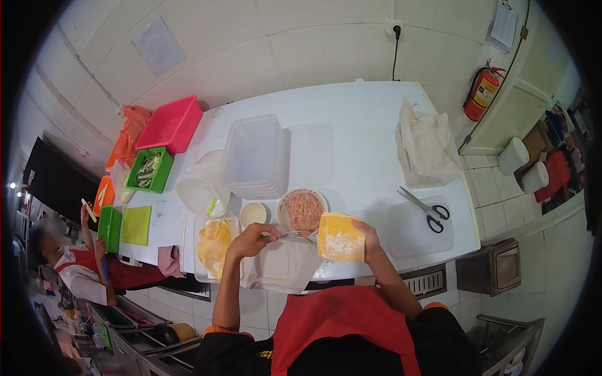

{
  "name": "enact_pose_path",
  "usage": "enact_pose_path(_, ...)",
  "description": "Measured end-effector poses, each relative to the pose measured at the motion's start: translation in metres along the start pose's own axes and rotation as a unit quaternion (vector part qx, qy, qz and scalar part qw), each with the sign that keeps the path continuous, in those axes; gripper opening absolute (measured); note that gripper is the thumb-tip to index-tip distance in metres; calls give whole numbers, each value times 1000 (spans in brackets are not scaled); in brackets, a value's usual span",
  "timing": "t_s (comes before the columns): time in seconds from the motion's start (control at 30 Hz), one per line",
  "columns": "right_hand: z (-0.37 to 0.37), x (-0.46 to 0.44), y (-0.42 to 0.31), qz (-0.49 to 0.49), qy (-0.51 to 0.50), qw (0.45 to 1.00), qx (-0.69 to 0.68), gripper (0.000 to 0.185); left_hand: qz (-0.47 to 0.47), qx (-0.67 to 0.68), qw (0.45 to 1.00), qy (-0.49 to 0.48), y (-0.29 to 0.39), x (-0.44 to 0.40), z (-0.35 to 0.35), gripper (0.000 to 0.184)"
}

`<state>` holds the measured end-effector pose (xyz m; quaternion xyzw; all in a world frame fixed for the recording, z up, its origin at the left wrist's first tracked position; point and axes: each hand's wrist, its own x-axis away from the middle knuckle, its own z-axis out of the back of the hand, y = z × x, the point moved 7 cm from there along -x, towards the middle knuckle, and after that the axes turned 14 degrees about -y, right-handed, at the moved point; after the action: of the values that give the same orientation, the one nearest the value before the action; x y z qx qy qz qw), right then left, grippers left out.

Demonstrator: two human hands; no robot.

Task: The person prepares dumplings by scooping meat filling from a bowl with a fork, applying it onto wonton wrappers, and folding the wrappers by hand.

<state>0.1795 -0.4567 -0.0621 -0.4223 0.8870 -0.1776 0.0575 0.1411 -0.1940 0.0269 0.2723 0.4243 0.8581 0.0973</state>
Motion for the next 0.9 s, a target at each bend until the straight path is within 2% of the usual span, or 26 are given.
enact_pose_path(0.07,-13,6,-5,29,17,999,-1,53,64,104,993,0,32,17,-1,14)
enact_pose_path(0.17,-31,6,-8,64,8,998,-23,56,15,127,990,64,53,25,-2,12)
enact_pose_path(0.27,-52,0,-11,99,3,995,-31,57,-97,63,978,171,89,23,0,12)
enact_pose_path(0.37,-80,-5,-18,130,-17,991,-36,58,-136,-27,955,262,116,22,-3,12)
enact_pose_path(0.47,-89,-9,-22,156,-48,986,-38,58,-117,-12,960,253,125,22,-7,18)
enact_pose_path(0.57,-92,-7,-25,167,-61,983,-41,58,-138,37,948,284,134,35,1,16)
enact_pose_path(0.67,-93,-3,-27,164,-59,984,-43,57,-110,42,942,314,129,54,16,15)
enact_pose_path(0.9,-97,-1,-25,147,-79,983,-70,55,-145,91,922,347,125,79,31,12)
